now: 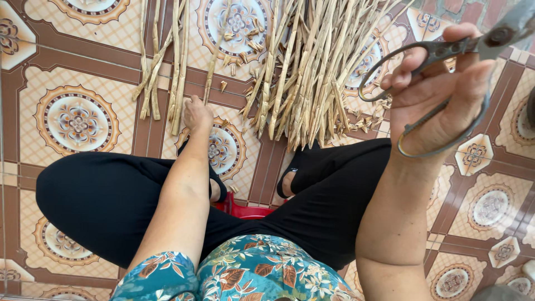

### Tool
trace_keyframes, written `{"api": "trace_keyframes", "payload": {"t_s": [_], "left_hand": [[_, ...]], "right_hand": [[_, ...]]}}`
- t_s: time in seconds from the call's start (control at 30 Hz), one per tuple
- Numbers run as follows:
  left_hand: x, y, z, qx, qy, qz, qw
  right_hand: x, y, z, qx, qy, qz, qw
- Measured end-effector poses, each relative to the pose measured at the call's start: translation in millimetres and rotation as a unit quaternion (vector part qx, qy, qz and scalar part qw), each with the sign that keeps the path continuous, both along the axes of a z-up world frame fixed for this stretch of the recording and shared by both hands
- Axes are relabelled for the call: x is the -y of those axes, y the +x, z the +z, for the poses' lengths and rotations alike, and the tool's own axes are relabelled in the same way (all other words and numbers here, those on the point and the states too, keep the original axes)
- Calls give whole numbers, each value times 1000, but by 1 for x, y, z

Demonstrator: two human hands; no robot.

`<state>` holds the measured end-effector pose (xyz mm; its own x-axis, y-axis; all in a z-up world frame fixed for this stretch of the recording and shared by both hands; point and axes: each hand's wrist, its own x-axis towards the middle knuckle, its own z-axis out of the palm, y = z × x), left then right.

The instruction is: The person sits on a small stool and uses shears to trim and split dried sticks. They repeatedly pick up sticks, cut them into smaller pieces, and place the trimmed pieces into a pile on the floor.

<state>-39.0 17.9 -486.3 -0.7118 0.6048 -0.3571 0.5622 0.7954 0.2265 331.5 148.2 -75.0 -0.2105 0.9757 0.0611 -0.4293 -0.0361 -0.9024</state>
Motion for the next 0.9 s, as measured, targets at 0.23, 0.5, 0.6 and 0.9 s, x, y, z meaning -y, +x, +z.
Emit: {"api": "trace_keyframes", "payload": {"t_s": [0.23, 0.5, 0.6, 0.9], "left_hand": [[-67, 32, 92, 37, 381, -31, 923], [-102, 42, 321, 173, 679, -138, 700], [-79, 48, 390, 262, 664, -187, 675], [-4, 51, 464, 454, 593, -269, 609]], "right_hand": [[-1, -1, -4, -13, -10, 28, 999], [17, -36, 9, -11, 38, 73, 997], [32, -56, 13, 14, 60, 83, 995], [66, -108, 20, 118, 132, 106, 978]]}}
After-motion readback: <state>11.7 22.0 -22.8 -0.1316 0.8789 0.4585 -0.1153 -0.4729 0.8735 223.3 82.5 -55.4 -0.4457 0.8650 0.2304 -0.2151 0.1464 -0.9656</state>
